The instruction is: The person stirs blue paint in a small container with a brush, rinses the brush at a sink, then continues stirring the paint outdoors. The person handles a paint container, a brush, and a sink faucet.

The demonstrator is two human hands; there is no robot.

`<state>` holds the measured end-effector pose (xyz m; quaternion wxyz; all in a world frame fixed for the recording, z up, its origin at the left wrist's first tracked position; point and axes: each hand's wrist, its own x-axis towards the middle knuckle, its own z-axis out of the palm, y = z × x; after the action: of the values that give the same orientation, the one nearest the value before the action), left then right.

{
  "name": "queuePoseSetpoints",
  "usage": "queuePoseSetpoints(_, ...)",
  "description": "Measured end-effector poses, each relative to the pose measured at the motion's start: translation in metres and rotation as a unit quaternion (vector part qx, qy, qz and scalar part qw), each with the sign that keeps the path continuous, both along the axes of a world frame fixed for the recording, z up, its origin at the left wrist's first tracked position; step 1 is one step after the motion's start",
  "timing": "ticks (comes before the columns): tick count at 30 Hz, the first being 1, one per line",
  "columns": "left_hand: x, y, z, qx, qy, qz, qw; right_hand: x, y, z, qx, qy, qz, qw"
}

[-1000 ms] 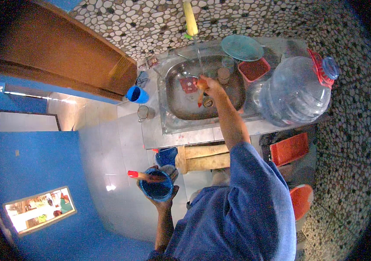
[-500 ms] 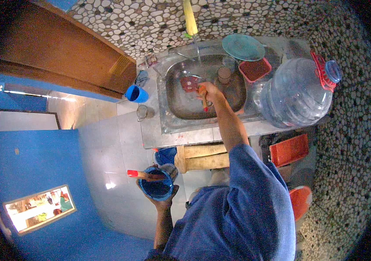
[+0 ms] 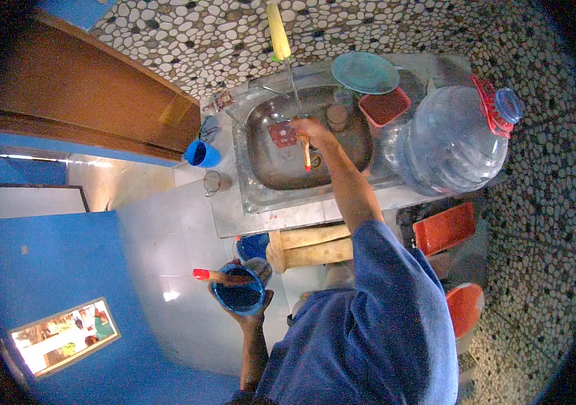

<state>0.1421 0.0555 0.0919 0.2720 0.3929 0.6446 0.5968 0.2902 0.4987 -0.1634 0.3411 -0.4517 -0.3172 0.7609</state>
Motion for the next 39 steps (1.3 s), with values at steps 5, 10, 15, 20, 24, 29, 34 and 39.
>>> queuePoseSetpoints(5, 0.002, 0.007, 0.005, 0.001, -0.019, 0.003, 1.0, -0.01, 0.003, -0.004, 0.028, -0.027, -0.118, 0.992)
queuePoseSetpoints(10, -0.003, 0.007, 0.002, -0.007, -0.004, 0.001, 1.0, -0.005, 0.005, -0.012, 0.186, -0.388, -0.039, 0.902)
queuePoseSetpoints(15, -0.009, 0.007, 0.001, -0.004, -0.012, -0.015, 1.0, 0.002, 0.024, -0.012, 0.266, -0.255, -0.133, 0.92)
queuePoseSetpoints(20, -0.01, -0.006, -0.008, 0.0, -0.018, 0.009, 1.0, -0.021, 0.006, 0.109, 0.318, -0.231, -0.119, 0.912)
queuePoseSetpoints(24, -0.011, -0.005, -0.006, 0.008, 0.0, 0.021, 1.0, -0.016, -0.003, 0.134, 0.14, 0.154, -0.035, 0.977)
queuePoseSetpoints(29, -0.022, -0.003, 0.008, -0.001, 0.004, 0.002, 1.0, 0.008, 0.017, -0.107, -0.027, -0.112, 0.09, 0.989)
queuePoseSetpoints(34, -0.017, 0.003, 0.006, 0.007, -0.046, 0.031, 0.998, -0.004, -0.021, -0.156, -0.005, -0.407, 0.255, 0.877)
queuePoseSetpoints(39, -0.014, -0.011, 0.003, 0.002, -0.026, 0.077, 0.997, -0.096, 0.0, 0.05, 0.543, -0.453, 0.335, 0.623)
